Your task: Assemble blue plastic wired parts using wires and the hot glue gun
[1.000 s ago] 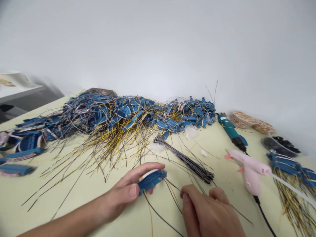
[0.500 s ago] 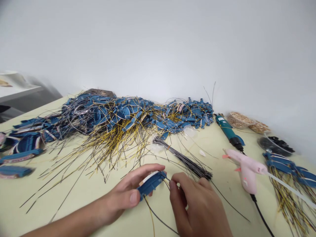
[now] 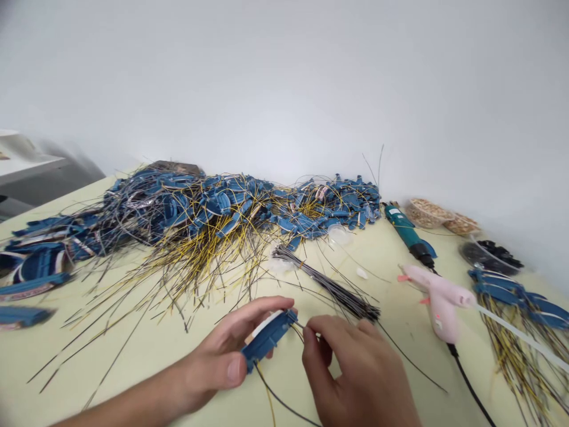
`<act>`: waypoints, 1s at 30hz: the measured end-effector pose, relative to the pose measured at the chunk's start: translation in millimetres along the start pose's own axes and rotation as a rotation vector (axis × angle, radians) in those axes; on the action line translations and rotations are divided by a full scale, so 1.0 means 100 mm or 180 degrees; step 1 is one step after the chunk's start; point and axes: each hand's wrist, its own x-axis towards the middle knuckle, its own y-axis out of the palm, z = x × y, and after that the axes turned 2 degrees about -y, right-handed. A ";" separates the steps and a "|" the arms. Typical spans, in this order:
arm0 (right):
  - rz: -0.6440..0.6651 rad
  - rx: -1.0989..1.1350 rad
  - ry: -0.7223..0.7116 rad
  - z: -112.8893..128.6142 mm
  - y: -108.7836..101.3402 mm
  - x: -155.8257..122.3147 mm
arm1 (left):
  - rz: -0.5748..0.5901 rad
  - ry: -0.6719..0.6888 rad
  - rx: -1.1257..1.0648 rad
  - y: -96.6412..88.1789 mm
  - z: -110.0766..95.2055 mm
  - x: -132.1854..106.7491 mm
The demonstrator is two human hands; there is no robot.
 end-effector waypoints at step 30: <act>0.0339 0.0316 -0.0051 0.04 -0.06 0.37 | -0.0034 0.0020 -0.0030 0.00 0.03 0.02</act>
